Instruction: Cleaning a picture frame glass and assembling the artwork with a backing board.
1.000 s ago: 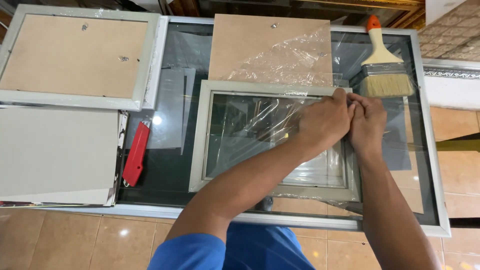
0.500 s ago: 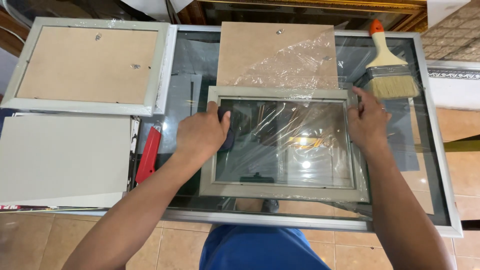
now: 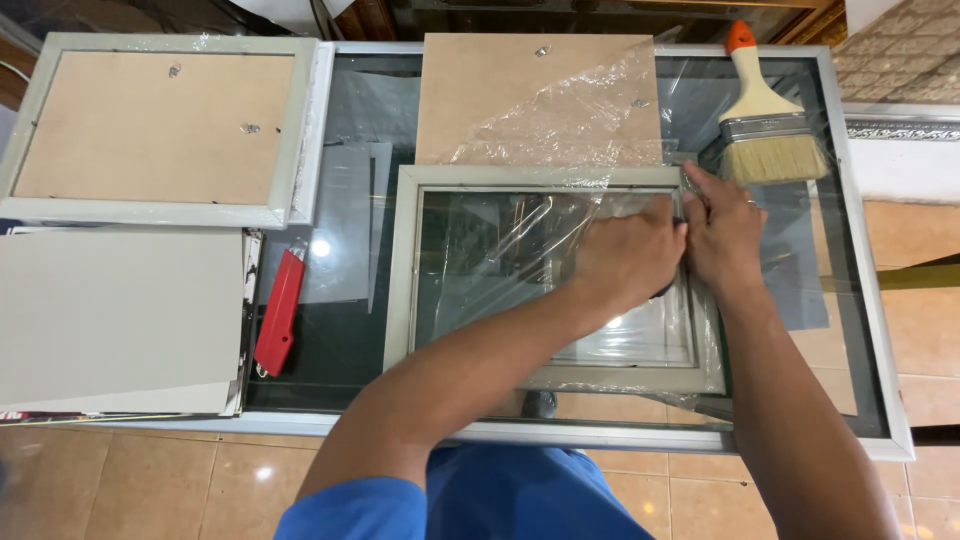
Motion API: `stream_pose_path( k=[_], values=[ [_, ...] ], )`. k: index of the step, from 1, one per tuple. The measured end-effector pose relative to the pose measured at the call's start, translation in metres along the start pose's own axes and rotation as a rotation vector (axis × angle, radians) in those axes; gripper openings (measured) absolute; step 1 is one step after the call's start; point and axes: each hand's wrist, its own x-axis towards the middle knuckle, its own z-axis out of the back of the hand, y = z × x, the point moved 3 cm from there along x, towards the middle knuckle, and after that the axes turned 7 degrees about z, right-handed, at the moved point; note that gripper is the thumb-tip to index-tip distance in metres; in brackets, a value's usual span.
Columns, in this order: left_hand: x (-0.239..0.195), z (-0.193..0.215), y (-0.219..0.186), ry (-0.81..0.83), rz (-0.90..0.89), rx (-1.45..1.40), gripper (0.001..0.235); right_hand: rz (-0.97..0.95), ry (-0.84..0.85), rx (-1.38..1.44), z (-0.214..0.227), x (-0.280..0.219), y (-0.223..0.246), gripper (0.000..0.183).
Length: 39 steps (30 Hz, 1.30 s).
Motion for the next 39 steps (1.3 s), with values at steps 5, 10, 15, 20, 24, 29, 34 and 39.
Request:
stream_pose_path(
  k=[5,10,15,20,24,29,34,39],
  values=[
    [-0.007,0.004,0.013,0.080,0.027,-0.053,0.045,0.008,0.003,0.012,0.004,-0.005,0.006,0.040],
    [-0.052,0.060,0.071,0.200,0.100,0.025,0.045,0.004,-0.029,-0.021,0.002,-0.003,0.006,0.040],
    [-0.102,0.116,0.163,0.124,0.390,0.269,0.048,-0.096,0.005,-0.011,0.005,-0.001,0.013,0.040],
    [-0.112,0.111,0.167,0.037,0.400,0.336,0.046,-0.121,-0.006,-0.023,-0.001,0.001,0.010,0.040],
    [-0.082,0.082,0.115,0.096,0.342,0.216,0.045,-0.101,-0.025,-0.010,-0.005,0.001,0.003,0.040],
    [-0.031,0.007,0.029,-0.062,0.053,0.086,0.035,-0.063,-0.053,-0.006,0.000,-0.001,0.007,0.039],
    [-0.017,-0.010,0.005,-0.154,-0.033,0.018,0.035,0.022,-0.074,0.025,0.002,-0.001,0.004,0.040],
    [-0.067,0.047,0.061,0.120,0.051,0.081,0.043,-0.050,-0.072,-0.026,-0.001,-0.002,0.005,0.038]
  ],
)
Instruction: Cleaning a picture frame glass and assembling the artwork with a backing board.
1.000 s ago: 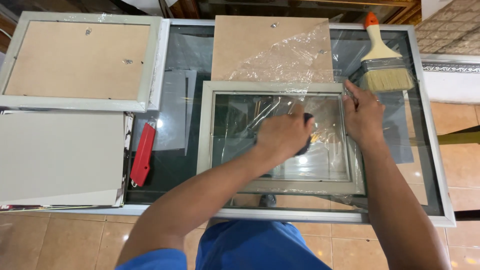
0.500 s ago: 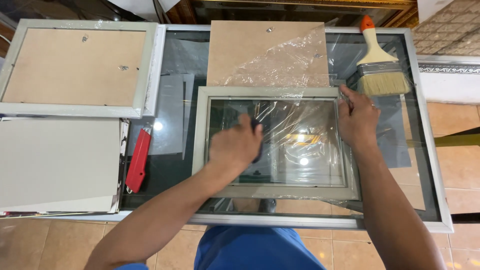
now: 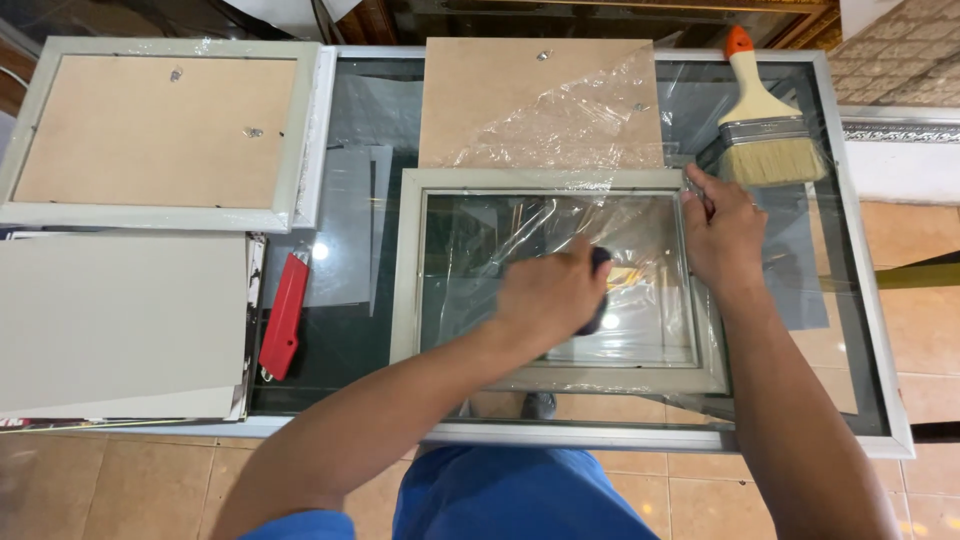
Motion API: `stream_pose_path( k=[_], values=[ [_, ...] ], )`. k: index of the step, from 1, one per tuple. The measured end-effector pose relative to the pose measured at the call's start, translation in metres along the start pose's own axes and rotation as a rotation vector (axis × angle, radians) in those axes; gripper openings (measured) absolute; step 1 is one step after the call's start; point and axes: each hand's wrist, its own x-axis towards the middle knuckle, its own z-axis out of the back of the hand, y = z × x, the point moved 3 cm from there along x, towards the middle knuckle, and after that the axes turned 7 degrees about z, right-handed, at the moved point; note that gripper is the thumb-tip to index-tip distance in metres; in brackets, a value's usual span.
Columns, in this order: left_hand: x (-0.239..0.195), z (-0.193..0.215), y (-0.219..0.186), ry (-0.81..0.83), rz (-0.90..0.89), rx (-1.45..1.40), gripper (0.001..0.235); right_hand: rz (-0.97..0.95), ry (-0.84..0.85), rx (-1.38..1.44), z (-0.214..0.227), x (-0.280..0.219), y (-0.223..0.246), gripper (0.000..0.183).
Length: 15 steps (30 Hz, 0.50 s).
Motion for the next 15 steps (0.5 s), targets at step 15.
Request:
stream_pose_path(
  k=[15],
  values=[
    [-0.043,0.001,0.018,0.019,0.156,0.079,0.042,-0.048,-0.002,-0.056,-0.005,0.000,0.003,0.039]
  ],
)
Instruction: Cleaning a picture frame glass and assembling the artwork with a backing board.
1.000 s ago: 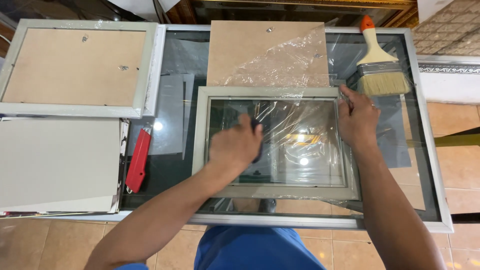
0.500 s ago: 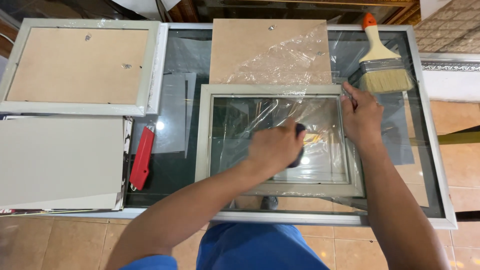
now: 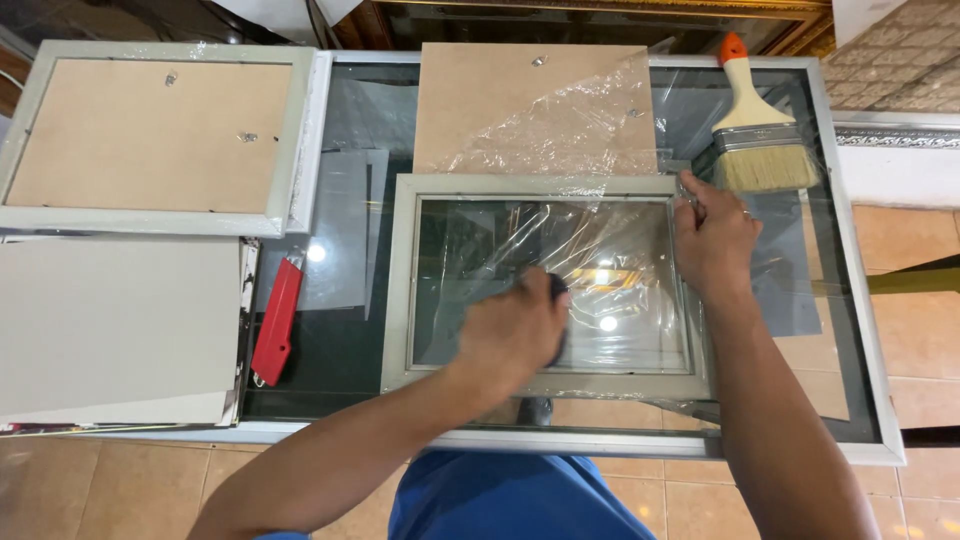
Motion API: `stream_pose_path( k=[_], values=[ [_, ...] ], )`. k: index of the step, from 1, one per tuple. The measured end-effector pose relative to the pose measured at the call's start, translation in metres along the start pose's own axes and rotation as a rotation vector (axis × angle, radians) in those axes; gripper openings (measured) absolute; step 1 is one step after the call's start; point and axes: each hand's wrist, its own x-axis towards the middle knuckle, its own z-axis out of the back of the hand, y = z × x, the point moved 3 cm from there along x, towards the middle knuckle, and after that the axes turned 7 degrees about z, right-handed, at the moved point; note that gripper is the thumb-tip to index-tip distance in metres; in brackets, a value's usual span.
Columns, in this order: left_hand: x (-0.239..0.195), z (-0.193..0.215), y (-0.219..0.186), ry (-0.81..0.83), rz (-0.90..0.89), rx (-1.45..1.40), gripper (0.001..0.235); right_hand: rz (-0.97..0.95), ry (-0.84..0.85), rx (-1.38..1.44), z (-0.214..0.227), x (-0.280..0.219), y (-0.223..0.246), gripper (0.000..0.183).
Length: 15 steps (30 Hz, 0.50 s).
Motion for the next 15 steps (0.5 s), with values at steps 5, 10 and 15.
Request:
stream_pose_path(
  k=[5,10,15],
  values=[
    [0.030,-0.057,-0.099,-0.196,-0.319,-0.174,0.040,-0.007,0.012,-0.026,-0.010,0.003,-0.016,0.040],
    [0.025,-0.043,-0.086,-0.253,-0.358,-0.185,0.042,-0.014,0.012,-0.003,-0.004,0.004,-0.014,0.040],
    [-0.004,0.021,0.016,0.166,-0.010,-0.098,0.047,-0.028,0.046,0.009,-0.008,0.005,-0.023,0.039]
  ],
)
